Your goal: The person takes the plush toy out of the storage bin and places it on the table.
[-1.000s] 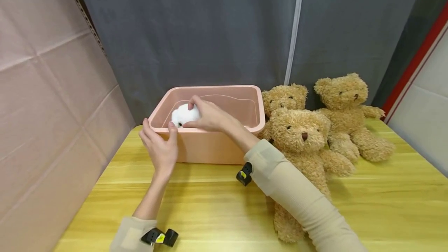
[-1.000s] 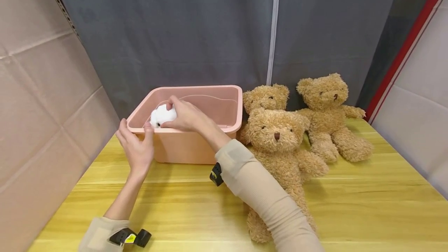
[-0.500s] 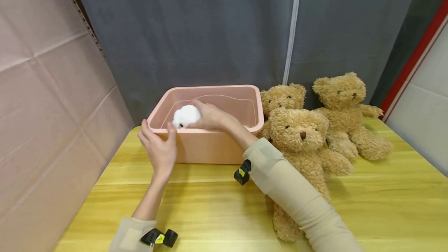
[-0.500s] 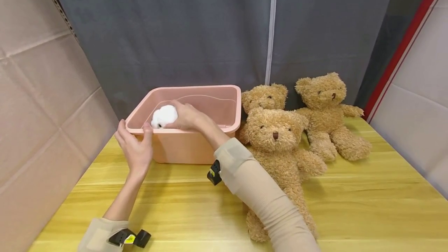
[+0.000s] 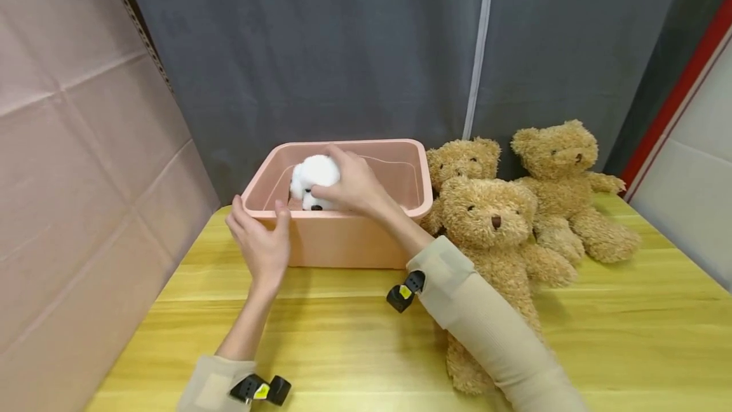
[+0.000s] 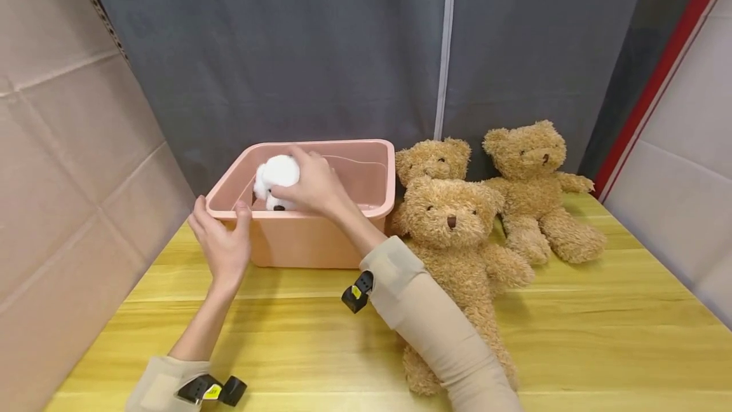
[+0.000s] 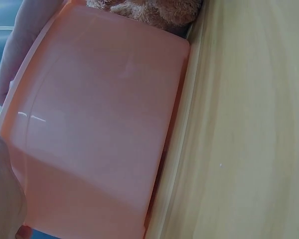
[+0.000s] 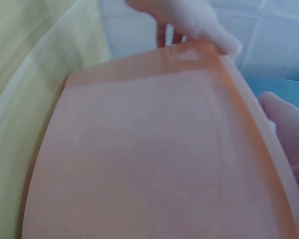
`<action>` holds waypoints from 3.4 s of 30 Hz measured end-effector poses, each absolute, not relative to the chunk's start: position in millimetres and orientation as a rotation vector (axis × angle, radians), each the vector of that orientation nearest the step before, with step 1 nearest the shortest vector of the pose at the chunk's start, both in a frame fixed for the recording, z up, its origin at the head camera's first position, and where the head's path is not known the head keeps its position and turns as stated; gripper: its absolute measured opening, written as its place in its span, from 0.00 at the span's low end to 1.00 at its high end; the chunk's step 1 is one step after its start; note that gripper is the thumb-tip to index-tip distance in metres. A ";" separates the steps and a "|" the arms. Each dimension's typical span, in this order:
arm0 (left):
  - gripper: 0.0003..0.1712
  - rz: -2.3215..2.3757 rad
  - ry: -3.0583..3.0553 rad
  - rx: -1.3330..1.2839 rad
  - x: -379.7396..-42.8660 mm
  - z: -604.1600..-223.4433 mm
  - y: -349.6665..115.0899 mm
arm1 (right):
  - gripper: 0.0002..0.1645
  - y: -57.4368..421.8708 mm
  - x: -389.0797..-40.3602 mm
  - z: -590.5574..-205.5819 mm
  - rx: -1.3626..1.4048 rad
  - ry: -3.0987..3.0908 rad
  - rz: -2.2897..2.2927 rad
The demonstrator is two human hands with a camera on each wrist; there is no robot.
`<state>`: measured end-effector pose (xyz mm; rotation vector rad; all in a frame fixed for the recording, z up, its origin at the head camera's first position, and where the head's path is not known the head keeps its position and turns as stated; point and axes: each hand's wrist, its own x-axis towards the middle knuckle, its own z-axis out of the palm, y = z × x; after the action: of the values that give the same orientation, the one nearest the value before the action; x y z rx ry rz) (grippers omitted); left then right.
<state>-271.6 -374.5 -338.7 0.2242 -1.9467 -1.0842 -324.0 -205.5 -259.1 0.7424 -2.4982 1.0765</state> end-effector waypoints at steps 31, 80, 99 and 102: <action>0.47 -1.102 -1.932 0.186 -272.6 -341.0 -373.9 | 0.32 -136.3 -226.2 -186.7 0.767 -1.595 1.579; 0.46 -1.100 -1.940 0.164 -276.8 -342.3 -380.1 | 0.29 83.6 -249.8 -204.9 0.488 -0.978 1.746; 0.46 -1.097 -1.940 0.160 -277.6 -343.3 -381.9 | 0.27 141.5 -243.8 -253.1 0.381 -1.099 1.910; 0.46 -1.098 -1.938 0.160 -277.8 -343.7 -382.2 | 0.25 147.3 -241.4 -261.8 0.378 -1.104 1.949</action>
<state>-277.8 -382.2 -343.7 0.1596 -1.9382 -1.0976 -241.4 147.3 -261.8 0.3783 -1.1038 1.9493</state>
